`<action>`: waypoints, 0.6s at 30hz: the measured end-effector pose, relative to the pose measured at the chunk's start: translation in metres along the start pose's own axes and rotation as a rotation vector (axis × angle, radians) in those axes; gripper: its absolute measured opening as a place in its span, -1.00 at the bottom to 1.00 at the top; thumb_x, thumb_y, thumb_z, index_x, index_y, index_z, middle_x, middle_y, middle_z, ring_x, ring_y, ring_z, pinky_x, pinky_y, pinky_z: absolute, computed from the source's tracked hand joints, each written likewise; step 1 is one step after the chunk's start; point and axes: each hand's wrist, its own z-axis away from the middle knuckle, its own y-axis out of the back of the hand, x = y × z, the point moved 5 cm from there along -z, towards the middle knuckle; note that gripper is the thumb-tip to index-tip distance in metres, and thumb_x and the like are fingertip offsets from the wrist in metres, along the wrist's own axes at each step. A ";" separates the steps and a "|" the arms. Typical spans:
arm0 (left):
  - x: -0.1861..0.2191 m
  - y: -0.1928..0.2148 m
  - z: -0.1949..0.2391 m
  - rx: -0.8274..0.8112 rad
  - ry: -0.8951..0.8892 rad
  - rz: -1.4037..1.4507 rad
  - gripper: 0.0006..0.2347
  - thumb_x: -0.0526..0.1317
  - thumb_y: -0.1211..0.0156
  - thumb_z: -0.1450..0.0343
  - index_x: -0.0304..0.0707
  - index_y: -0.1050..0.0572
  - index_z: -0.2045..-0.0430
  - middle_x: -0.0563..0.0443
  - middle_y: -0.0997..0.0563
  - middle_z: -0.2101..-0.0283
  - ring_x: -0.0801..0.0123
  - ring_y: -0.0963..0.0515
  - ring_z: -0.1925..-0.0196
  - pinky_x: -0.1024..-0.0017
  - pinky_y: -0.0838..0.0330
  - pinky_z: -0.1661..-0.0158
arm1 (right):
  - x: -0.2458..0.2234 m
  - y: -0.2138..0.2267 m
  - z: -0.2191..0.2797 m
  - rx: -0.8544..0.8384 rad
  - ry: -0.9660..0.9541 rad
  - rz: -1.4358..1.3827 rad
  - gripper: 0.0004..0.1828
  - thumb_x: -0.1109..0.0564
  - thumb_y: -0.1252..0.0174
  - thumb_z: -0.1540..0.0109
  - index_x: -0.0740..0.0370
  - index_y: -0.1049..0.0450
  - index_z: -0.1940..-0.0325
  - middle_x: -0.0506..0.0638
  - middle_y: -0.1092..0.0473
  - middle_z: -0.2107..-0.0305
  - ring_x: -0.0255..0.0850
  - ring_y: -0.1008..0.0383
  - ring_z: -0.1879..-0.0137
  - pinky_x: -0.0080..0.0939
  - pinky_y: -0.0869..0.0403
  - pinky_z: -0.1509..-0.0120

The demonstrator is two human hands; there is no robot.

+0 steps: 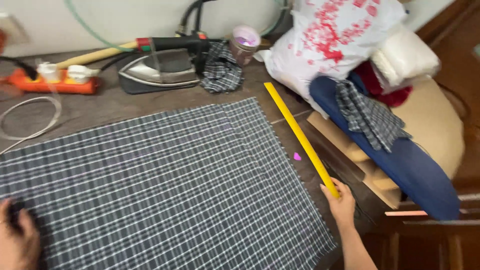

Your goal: Measuring and smoothing a piece of plaid fabric on a cutting table using a yellow ruler.

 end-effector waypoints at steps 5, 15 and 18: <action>0.055 0.045 -0.024 0.029 -0.041 -0.398 -0.73 -0.27 -0.21 -0.46 -0.31 -0.59 -0.05 -0.15 -0.66 -0.05 0.02 -0.61 -0.01 0.23 -0.43 -0.09 | 0.044 -0.029 -0.041 -0.002 0.296 0.082 -0.49 0.02 -0.31 -0.10 0.16 -0.51 -0.12 0.09 -0.44 0.19 -0.14 -0.44 0.08 -0.21 -0.35 -0.13; 0.074 0.055 -0.034 -0.044 0.131 -0.318 -0.71 -0.15 -0.03 -0.43 -0.20 -0.51 0.00 -0.02 -0.55 -0.08 0.09 -0.47 -0.04 0.15 -0.28 0.00 | 0.101 -0.060 -0.100 0.380 0.704 0.328 -0.49 -0.14 -0.44 -0.12 0.11 -0.64 -0.07 0.05 -0.46 0.34 -0.10 -0.45 0.09 -0.07 -0.41 -0.19; 0.075 0.056 -0.037 -0.099 0.183 -0.301 -0.71 -0.15 0.01 -0.44 -0.23 -0.51 0.01 -0.02 -0.53 -0.10 0.11 -0.45 -0.08 0.15 -0.26 -0.03 | 0.105 -0.070 -0.102 0.431 0.645 0.385 -0.49 -0.20 -0.43 -0.16 0.05 -0.65 -0.10 0.03 -0.43 0.24 -0.03 -0.42 0.01 0.03 -0.40 -0.17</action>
